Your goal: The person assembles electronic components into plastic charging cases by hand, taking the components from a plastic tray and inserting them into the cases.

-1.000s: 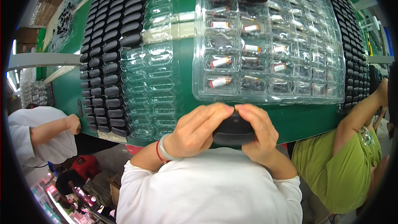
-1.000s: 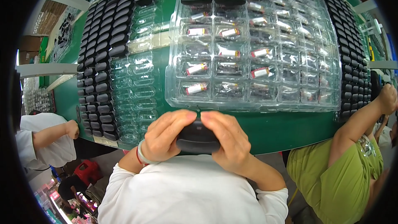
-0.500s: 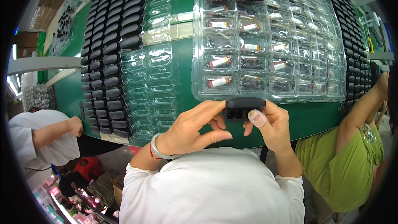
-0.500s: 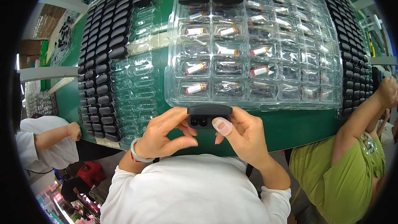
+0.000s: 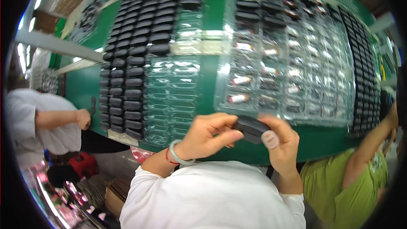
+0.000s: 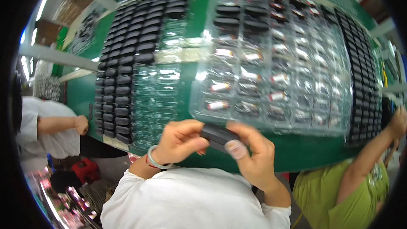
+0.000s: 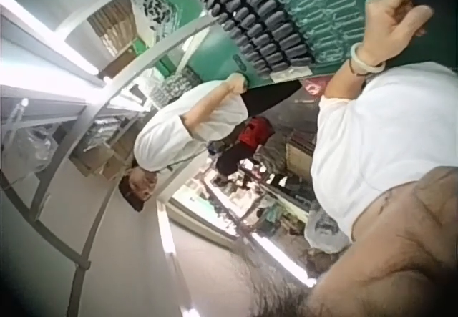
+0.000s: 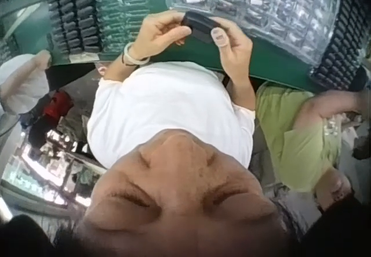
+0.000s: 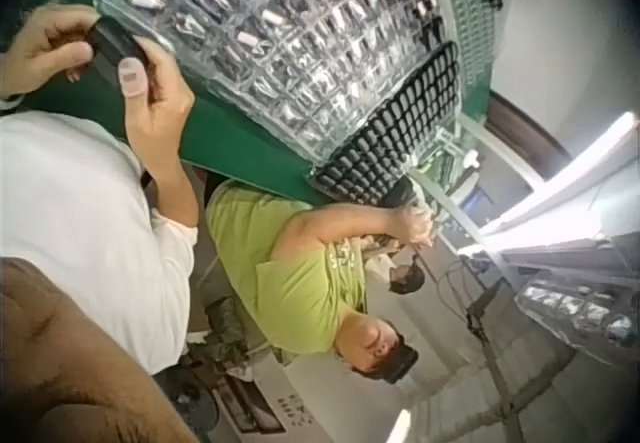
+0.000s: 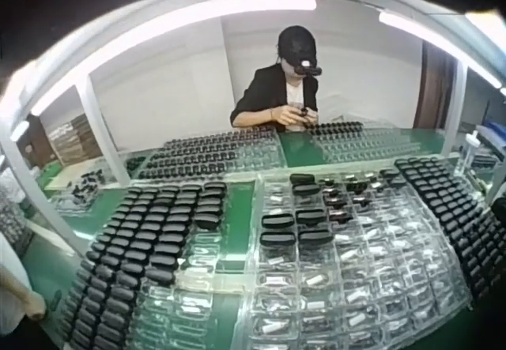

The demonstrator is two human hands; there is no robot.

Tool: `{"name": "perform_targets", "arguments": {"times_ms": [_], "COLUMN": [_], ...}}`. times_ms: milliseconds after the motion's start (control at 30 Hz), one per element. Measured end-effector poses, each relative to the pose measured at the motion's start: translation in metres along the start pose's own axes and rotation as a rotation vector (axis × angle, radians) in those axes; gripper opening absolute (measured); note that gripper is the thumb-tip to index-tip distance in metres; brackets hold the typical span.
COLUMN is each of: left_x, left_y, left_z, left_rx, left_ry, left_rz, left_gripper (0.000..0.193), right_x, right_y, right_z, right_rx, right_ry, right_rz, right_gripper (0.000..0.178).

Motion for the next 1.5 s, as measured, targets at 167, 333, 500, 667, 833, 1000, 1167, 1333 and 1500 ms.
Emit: {"name": "perform_targets", "arguments": {"times_ms": [167,333,500,667,833,1000,1167,1333,1500], "left_x": [-0.013,-0.02,-0.045,-0.067,-0.039,-0.048,-0.082,-0.11,-0.08], "left_y": [-0.009,0.006,0.018,0.106,0.201,0.186,0.177,0.1,0.044], "left_z": [-0.008,-0.017,-0.027,0.005,0.04,0.047,0.06,0.171,0.282], "left_rx": [0.079,0.04,0.094,-0.156,-0.396,-0.348,-0.369,-0.096,0.217], "left_ry": [-0.323,-0.483,-0.644,-0.625,-0.492,-0.608,-0.551,-0.717,-0.776], "left_rz": [0.127,0.26,0.583,0.953,1.068,1.327,1.259,0.995,1.07], "left_gripper": [0.027,0.039,0.041,0.032,0.034,0.039,0.033,0.016,0.016], "right_x": [-0.034,0.014,-0.023,-0.005,-0.014,-0.015,-0.041,-0.045,-0.041], "right_y": [-0.009,-0.028,-0.048,-0.057,-0.06,-0.056,-0.059,-0.06,-0.071], "right_z": [-0.017,-0.015,-0.02,-0.012,-0.013,-0.023,-0.027,-0.034,-0.045], "right_rx": [0.098,0.188,0.279,0.263,0.369,0.466,0.527,0.616,0.793], "right_ry": [-0.332,0.216,-0.084,0.033,-0.025,-0.096,-0.142,-0.134,-0.113], "right_rz": [0.378,-0.224,-0.21,-0.151,-0.217,-0.225,-0.169,-0.201,-0.301], "right_gripper": [0.043,0.044,0.043,0.038,0.02,0.023,0.025,0.031,0.037]}}
Point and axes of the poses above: each hand's wrist, its own z-axis towards the middle knuckle, its own y-axis out of the back of the hand, x = y × z, the point moved 9 cm from there along z, towards the middle knuckle, and after that the axes turned 8 degrees about -x, right-handed, at the moved point
